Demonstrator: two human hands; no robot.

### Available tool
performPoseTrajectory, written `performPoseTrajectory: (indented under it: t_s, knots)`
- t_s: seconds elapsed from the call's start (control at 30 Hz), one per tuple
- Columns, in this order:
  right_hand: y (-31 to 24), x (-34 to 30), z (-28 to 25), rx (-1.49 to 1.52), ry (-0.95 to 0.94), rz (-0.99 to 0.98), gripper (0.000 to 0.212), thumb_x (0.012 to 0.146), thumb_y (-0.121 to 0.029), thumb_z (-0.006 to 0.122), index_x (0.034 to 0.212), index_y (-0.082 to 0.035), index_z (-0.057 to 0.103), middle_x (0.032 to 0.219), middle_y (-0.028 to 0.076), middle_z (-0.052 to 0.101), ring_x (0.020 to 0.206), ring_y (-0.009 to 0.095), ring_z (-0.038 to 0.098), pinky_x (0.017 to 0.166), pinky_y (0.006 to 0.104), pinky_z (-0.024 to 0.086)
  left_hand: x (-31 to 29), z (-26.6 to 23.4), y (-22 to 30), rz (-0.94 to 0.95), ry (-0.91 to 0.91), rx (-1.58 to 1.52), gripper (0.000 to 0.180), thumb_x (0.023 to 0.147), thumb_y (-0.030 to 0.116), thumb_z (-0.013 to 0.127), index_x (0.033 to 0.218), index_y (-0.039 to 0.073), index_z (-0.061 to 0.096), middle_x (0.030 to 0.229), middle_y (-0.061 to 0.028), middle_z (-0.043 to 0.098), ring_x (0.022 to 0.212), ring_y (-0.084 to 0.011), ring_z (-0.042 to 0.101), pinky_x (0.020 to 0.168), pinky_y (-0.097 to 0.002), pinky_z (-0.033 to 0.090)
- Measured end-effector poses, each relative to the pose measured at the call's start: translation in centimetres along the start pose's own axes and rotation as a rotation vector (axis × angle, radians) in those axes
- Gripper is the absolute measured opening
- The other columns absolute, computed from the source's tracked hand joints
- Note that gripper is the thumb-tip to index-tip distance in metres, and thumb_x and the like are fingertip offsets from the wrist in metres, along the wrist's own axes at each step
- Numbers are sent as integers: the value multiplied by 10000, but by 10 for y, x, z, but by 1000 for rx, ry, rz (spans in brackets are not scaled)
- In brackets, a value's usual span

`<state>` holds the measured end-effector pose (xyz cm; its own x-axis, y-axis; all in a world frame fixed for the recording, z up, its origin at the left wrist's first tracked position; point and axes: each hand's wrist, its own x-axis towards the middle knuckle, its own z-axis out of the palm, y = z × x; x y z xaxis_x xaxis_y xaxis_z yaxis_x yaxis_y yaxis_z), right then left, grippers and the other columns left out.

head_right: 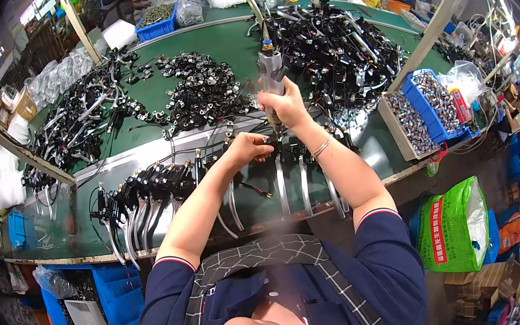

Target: Assembling and securing black plastic components on a production line using an air-powered screwdriver.

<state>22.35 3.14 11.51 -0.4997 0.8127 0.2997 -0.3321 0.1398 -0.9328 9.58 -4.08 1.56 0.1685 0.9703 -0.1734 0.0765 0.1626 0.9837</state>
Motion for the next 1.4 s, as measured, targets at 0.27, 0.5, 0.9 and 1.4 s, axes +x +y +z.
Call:
performPoseTrajectory:
  t_s: [0.27,0.5,0.9,1.4]
  knots:
    - [0,2,6,14,15,-24,283,747,-26,642,1008,12,538,733,54,587,587,129,569,539,258,462,3,9,0,-2,39,5,92,793,86,712,803,3,676,623,6,588,537,-61,522,495,-223,430]
    - [13,-2,15,-68,-36,14,248,753,-59,650,963,11,538,733,49,585,598,124,567,566,265,465,-5,14,9,-12,55,44,102,796,94,710,818,-1,684,628,0,597,522,-62,516,499,-227,429]
    - [-9,4,34,-5,-5,-158,343,798,-73,623,1107,37,523,769,52,592,655,128,576,626,281,472,-49,-1,7,45,293,436,290,707,181,780,906,-9,688,698,-70,622,627,-148,589,591,-297,486]
    - [-5,47,-7,-377,-266,54,467,766,-114,750,1160,-24,516,958,61,635,887,129,596,815,294,484,25,-61,31,-227,348,1271,307,728,259,738,943,45,692,977,-165,670,949,-302,642,813,-389,518]
